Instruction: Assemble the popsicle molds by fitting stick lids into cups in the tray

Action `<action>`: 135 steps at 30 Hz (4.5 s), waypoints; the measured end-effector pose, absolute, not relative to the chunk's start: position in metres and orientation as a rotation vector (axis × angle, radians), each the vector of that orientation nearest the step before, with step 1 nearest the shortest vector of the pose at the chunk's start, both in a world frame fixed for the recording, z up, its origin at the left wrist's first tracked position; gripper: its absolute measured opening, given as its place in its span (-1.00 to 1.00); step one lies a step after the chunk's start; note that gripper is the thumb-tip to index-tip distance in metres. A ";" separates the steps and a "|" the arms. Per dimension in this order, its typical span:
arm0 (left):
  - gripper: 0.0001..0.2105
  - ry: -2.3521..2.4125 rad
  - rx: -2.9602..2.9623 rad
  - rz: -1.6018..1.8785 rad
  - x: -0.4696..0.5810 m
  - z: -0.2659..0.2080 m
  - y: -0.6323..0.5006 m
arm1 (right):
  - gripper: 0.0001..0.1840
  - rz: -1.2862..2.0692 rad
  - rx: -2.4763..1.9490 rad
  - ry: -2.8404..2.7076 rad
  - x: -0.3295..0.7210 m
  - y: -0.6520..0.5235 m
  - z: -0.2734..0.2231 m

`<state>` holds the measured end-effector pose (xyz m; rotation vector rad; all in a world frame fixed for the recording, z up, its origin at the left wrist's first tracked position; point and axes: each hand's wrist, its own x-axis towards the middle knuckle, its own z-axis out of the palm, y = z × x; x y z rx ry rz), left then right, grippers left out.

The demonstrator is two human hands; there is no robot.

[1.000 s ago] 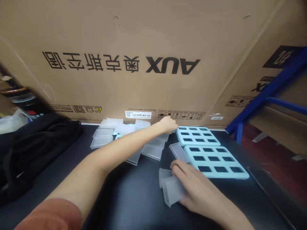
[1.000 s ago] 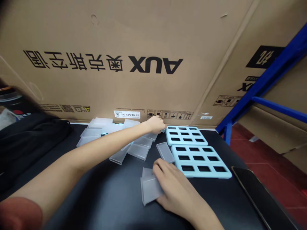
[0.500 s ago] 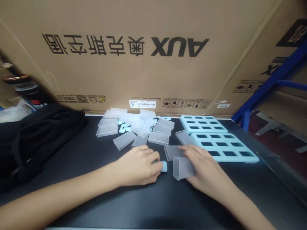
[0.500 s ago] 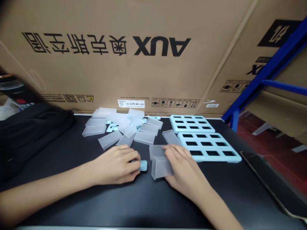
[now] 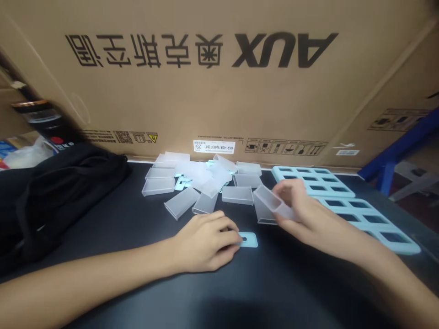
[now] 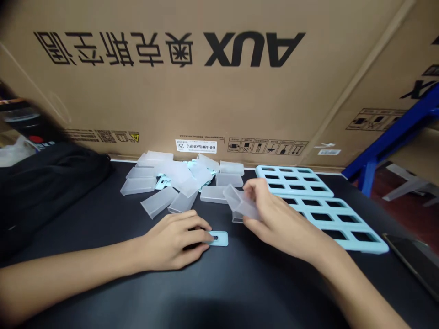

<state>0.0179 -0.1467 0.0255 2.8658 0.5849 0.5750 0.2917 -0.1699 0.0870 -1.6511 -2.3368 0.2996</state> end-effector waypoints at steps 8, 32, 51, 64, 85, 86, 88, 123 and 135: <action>-0.83 0.715 2.570 0.606 0.006 0.022 -0.157 | -0.72 0.419 -1.329 -2.264 0.292 -0.187 0.085; -0.63 0.875 2.193 0.519 0.008 0.022 -0.150 | -0.50 0.129 -0.975 -2.357 0.242 -0.194 0.052; -0.74 0.755 2.508 0.712 0.007 0.026 -0.155 | -0.67 0.196 -1.059 -2.211 0.235 -0.158 0.069; -0.51 0.811 2.145 0.930 0.003 0.028 -0.156 | -0.58 -0.006 -1.425 -2.653 0.220 -0.021 0.070; -0.60 0.507 2.024 1.153 0.007 0.023 -0.149 | -0.76 -0.139 -1.331 -2.737 0.230 -0.033 0.066; -0.59 0.502 2.009 1.140 0.008 0.025 -0.149 | -0.75 -0.142 -1.322 -2.734 0.232 -0.033 0.069; -0.57 0.495 2.003 1.127 0.009 0.027 -0.148 | -0.72 -0.164 -1.340 -2.715 0.239 -0.034 0.079; -0.71 0.624 1.995 0.795 0.014 0.029 -0.146 | -0.82 0.531 -1.078 -2.638 0.218 -0.170 0.125; -0.74 0.627 2.196 0.626 0.013 0.027 -0.146 | -0.58 -0.034 -1.836 -2.306 0.354 -0.094 0.177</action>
